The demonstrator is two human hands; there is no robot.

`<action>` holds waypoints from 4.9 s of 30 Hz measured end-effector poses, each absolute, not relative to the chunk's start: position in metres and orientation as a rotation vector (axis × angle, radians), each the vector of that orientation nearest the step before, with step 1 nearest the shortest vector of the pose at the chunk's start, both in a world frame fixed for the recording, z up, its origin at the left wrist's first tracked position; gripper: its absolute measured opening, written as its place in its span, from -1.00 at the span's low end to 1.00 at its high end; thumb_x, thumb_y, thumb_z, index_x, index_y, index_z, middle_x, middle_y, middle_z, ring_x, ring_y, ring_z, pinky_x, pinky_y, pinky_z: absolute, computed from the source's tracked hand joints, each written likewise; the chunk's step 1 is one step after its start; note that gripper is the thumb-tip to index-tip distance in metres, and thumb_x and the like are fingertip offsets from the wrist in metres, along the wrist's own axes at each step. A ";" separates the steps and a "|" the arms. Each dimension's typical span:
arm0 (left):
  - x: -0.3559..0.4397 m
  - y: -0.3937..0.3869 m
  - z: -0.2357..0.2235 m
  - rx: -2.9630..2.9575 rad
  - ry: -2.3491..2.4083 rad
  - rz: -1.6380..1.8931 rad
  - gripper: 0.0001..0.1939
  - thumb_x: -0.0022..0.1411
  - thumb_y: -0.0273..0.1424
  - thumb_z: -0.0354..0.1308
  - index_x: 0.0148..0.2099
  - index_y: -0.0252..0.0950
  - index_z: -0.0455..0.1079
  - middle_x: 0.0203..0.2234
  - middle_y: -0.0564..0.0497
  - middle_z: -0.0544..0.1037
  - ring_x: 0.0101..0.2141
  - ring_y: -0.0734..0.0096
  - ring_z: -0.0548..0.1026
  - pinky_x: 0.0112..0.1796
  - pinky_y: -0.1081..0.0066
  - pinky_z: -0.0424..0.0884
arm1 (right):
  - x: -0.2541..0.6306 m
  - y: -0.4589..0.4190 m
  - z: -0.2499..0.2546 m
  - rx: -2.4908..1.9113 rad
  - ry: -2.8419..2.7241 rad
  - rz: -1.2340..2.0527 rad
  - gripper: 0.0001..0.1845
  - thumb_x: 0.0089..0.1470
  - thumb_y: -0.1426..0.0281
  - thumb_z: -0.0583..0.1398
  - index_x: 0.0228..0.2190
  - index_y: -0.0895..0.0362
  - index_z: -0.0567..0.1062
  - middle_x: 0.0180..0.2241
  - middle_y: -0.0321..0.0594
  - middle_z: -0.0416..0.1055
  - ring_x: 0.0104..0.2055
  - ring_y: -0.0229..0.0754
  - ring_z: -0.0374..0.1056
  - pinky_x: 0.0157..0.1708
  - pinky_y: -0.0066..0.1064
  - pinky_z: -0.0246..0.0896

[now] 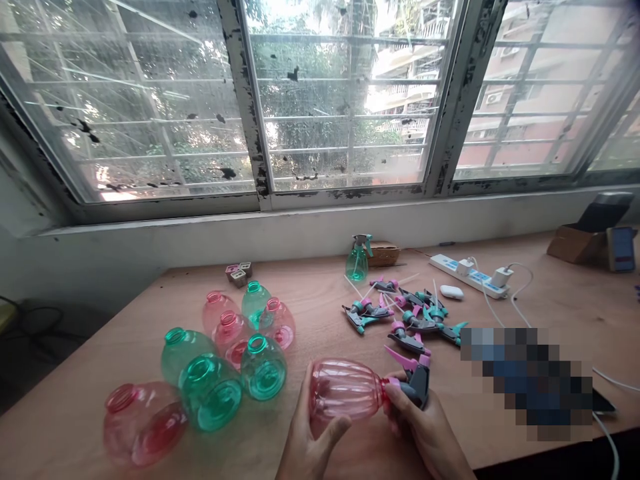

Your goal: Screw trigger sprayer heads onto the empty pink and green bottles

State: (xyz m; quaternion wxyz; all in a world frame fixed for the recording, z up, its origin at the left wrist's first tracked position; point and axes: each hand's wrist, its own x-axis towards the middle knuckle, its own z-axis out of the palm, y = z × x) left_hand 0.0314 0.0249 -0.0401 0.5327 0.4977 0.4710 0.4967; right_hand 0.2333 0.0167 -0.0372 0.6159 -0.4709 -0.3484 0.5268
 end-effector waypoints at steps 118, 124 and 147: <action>0.031 0.026 -0.048 1.294 1.155 1.229 0.08 -0.04 -0.08 0.43 0.43 -0.24 0.03 0.24 -0.19 0.40 0.27 -0.11 0.28 0.26 0.07 0.18 | 0.235 0.016 -0.041 -1.053 -0.852 1.191 -0.59 0.06 0.10 0.38 -0.28 0.17 0.48 -0.59 -0.31 0.48 -0.62 -0.31 0.28 -0.63 -0.52 0.16; 0.034 0.026 -0.045 1.255 1.167 1.253 0.01 -0.04 -0.13 0.45 0.39 -0.24 0.13 0.34 -0.17 0.26 0.33 -0.02 0.18 0.32 0.11 0.03 | 0.234 0.016 -0.040 -1.041 -0.843 1.196 -0.61 0.09 0.10 0.36 -0.29 0.16 0.47 -0.59 -0.34 0.45 -0.65 -0.36 0.23 -0.67 -0.56 0.10; 0.027 0.027 -0.040 1.307 1.142 1.151 -0.09 0.10 -0.12 0.36 0.40 -0.24 0.11 0.38 -0.14 0.17 0.38 -0.02 0.04 0.35 0.08 -0.06 | 0.233 0.017 -0.036 -1.069 -0.826 1.175 -0.54 0.01 0.03 0.38 -0.33 0.16 0.47 -0.62 -0.34 0.44 -0.69 -0.35 0.19 -0.69 -0.53 0.02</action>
